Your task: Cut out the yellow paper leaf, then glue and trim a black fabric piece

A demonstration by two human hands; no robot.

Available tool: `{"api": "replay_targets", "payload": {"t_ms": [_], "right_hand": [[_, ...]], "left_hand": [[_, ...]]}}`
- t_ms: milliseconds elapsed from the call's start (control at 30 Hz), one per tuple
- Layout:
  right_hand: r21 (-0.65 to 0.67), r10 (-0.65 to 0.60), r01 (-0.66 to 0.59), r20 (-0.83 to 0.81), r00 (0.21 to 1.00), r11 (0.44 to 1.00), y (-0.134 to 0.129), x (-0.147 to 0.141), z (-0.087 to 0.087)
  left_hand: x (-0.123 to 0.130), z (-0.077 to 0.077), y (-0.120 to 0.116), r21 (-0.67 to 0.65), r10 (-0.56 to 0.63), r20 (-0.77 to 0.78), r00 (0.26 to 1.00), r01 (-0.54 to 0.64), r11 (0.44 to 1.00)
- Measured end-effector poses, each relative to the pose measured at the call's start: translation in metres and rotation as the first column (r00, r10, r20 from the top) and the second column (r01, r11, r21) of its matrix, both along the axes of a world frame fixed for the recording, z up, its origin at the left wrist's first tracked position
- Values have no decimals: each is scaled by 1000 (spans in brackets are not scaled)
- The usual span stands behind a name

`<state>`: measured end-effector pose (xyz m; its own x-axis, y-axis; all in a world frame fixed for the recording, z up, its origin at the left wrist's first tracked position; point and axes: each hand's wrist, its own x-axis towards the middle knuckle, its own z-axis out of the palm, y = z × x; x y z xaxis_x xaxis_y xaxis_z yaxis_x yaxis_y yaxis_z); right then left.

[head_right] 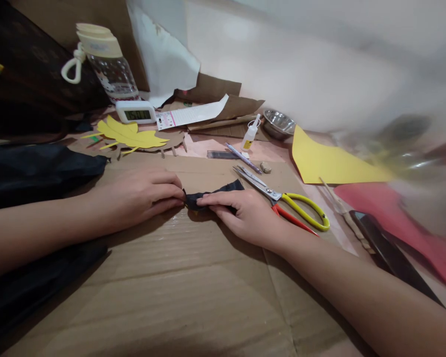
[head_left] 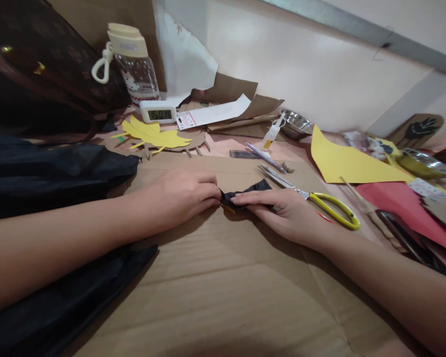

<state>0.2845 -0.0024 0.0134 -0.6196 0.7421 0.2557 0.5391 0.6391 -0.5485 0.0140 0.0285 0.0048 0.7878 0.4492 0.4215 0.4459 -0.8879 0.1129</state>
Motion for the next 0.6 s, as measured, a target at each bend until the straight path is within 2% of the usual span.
{"api": "replay_targets", "payload": {"t_ms": [100,200,267,367,500,600], "right_hand": [[44,-51,51,-6,999,998,-2,-1,-1],[168,-100,101,-9,995,981,-6,0,-1],[252,-64,78,-65,996,965,-11,0,2],[334,37,10,-134,990,942,-21,-4,8],[294,20,-10,-30,999,956,-31,-16,12],[187,58,-47,-54,997,981,-32,-23,11]], "left_hand": [[0,0,-1,90,13,7,1000,-14,996],[0,0,-5,199,20,17,1000,-23,980],[0,0,-10,256,5,13,1000,-8,967],[0,1,-19,275,-13,10,1000,10,961],[2,-1,-25,254,-37,44,998,24,967],[6,-1,-26,181,-36,86,996,20,983]]}}
